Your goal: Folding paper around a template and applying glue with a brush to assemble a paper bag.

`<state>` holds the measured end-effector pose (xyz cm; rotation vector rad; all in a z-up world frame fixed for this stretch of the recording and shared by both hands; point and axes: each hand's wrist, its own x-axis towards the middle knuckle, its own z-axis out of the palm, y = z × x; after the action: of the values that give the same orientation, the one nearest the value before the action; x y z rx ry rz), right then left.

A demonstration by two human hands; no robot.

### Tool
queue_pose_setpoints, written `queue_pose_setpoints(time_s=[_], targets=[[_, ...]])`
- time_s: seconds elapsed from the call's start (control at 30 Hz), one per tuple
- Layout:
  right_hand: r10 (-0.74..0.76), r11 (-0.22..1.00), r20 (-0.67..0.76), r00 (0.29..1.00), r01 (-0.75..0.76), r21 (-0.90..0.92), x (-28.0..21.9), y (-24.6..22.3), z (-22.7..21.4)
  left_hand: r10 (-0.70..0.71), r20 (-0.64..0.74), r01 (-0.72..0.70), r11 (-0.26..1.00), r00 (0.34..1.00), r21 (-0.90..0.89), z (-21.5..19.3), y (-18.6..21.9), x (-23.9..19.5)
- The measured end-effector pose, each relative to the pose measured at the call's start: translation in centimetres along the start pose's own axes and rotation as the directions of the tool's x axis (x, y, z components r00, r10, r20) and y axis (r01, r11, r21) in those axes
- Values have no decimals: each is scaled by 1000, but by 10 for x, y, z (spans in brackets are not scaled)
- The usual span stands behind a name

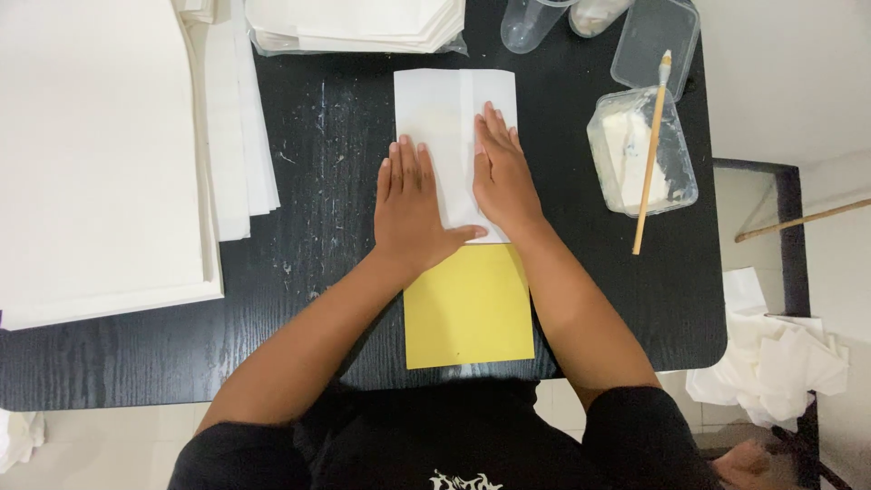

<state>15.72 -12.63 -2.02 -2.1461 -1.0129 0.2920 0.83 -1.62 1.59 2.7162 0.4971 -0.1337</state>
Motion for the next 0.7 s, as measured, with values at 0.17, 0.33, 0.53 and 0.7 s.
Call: queue_pose_setpoints(time_s=[0.17, 0.33, 0.53, 0.7], targets=[[37, 991, -26, 999, -33, 131, -6, -19, -10, -35, 16, 35, 999, 999, 9, 0, -2, -2], [72, 979, -68, 995, -57, 198, -5, -16, -9, -24, -81, 26, 999, 996, 27, 3, -8, -3], [33, 996, -69, 997, -27, 88, -6, -14, -2, -22, -252, 26, 1000, 967, 14, -7, -27, -7], [-21, 976, 48, 999, 31, -216, -12, -34, -6, 198, -350, -117, 964, 916, 238, -24, -53, -10]])
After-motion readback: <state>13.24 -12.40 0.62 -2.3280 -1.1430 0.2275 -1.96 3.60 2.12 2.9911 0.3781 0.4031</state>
